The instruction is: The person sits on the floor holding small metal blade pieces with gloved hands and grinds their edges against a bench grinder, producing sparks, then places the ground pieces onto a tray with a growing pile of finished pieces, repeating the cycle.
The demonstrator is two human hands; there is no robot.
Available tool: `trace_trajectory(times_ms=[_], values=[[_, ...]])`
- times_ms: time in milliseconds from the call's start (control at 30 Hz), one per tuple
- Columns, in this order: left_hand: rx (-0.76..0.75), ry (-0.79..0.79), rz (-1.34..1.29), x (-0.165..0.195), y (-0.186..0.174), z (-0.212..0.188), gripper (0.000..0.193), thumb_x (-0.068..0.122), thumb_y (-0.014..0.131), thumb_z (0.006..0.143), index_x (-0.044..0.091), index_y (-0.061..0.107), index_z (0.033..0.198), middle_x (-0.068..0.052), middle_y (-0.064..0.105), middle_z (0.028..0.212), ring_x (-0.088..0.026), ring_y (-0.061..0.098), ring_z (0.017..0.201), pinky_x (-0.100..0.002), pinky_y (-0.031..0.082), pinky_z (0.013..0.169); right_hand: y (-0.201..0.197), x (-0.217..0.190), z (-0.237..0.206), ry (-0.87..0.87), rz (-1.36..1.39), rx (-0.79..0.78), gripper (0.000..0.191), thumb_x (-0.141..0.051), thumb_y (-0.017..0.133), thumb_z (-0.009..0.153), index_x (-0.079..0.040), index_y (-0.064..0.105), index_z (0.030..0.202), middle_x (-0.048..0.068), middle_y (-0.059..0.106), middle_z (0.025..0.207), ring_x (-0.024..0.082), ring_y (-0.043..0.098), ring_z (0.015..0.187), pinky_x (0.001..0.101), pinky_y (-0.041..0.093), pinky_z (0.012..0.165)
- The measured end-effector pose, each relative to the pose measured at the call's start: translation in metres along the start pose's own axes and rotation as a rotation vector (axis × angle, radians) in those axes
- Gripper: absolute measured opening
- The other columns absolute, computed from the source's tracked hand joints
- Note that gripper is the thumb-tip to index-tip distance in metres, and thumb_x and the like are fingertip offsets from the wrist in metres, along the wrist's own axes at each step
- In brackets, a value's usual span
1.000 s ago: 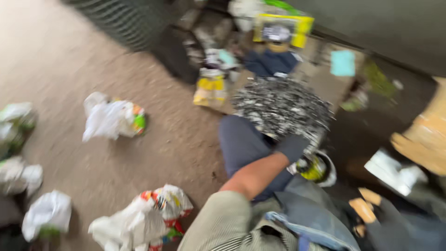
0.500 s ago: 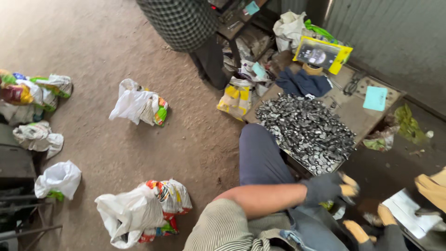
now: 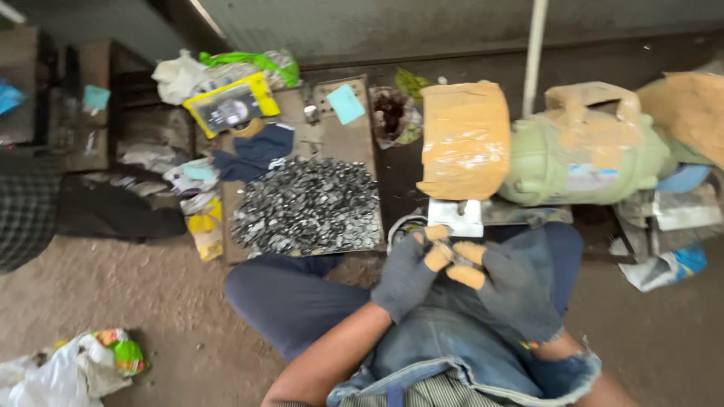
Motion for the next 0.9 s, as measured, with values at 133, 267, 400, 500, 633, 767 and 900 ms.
trace_trajectory(times_ms=[133, 267, 400, 500, 633, 767, 900], values=[[0.097, 0.314, 0.63, 0.033, -0.012, 0.026, 0.04, 0.031, 0.075, 0.09, 0.001, 0.068, 0.116, -0.018, 0.068, 0.114, -0.032, 0.068, 0.104, -0.041, 0.055, 0.088, -0.005, 0.013, 0.019, 0.072, -0.148, 0.114, 0.029, -0.029, 0.076, 0.087, -0.01, 0.077, 0.11, 0.013, 0.069, 0.093, 0.032, 0.067, 0.086, 0.0411, 0.051, 0.073], [-0.078, 0.396, 0.881, 0.034, -0.011, 0.06, 0.04, 0.033, 0.078, 0.082, 0.005, 0.072, 0.109, -0.02, 0.065, 0.112, -0.042, 0.063, 0.105, -0.052, 0.052, 0.089, -0.006, 0.029, 0.025, 0.092, -0.162, 0.112, 0.033, -0.03, 0.076, 0.085, -0.01, 0.076, 0.111, 0.014, 0.066, 0.089, 0.033, 0.066, 0.084, 0.0416, 0.051, 0.072], [-0.149, 0.472, 0.908, 0.028, -0.008, 0.089, 0.039, 0.036, 0.077, 0.083, 0.006, 0.073, 0.109, -0.018, 0.069, 0.112, -0.04, 0.064, 0.106, -0.05, 0.052, 0.09, -0.006, 0.039, 0.04, 0.036, -0.173, 0.138, 0.03, -0.027, 0.077, 0.086, -0.009, 0.076, 0.11, 0.014, 0.067, 0.093, 0.033, 0.066, 0.087, 0.0416, 0.051, 0.075], [-0.227, 0.457, 0.841, 0.017, -0.009, 0.109, 0.035, 0.034, 0.073, 0.087, 0.01, 0.075, 0.112, -0.014, 0.072, 0.114, -0.036, 0.067, 0.106, -0.047, 0.054, 0.091, -0.008, 0.042, 0.056, -0.084, -0.084, 0.134, 0.027, -0.022, 0.075, 0.087, -0.007, 0.074, 0.109, 0.013, 0.069, 0.101, 0.033, 0.067, 0.094, 0.0412, 0.052, 0.08], [-0.307, 0.508, 0.833, -0.001, -0.014, 0.129, 0.03, 0.033, 0.069, 0.091, 0.011, 0.076, 0.109, -0.012, 0.074, 0.113, -0.034, 0.069, 0.107, -0.045, 0.055, 0.093, -0.009, 0.045, 0.068, -0.349, -0.251, 0.055, 0.02, -0.012, 0.072, 0.081, -0.012, 0.076, 0.101, 0.012, 0.072, 0.104, 0.036, 0.068, 0.099, 0.0427, 0.052, 0.084], [-0.383, 0.526, 0.845, -0.015, -0.016, 0.135, 0.031, 0.033, 0.07, 0.092, 0.007, 0.075, 0.108, -0.015, 0.073, 0.112, -0.036, 0.069, 0.105, -0.045, 0.054, 0.092, -0.004, 0.077, 0.08, 0.004, -0.07, 0.034, 0.023, -0.016, 0.077, 0.082, -0.007, 0.074, 0.102, 0.015, 0.071, 0.1, 0.035, 0.069, 0.095, 0.0426, 0.053, 0.08], [-0.372, 0.464, 0.857, -0.016, -0.017, 0.134, 0.029, 0.032, 0.068, 0.092, 0.008, 0.076, 0.107, -0.016, 0.073, 0.111, -0.036, 0.069, 0.105, -0.045, 0.055, 0.092, -0.001, 0.087, 0.086, -0.077, -0.057, 0.065, 0.02, -0.012, 0.074, 0.083, -0.006, 0.074, 0.102, 0.015, 0.072, 0.102, 0.036, 0.068, 0.099, 0.0431, 0.053, 0.082]])
Point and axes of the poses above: each hand's wrist, its own z-axis towards the middle knuckle, its own y-axis out of the palm, x = y × z, the point moved 4 cm from there along z, towards the middle knuckle
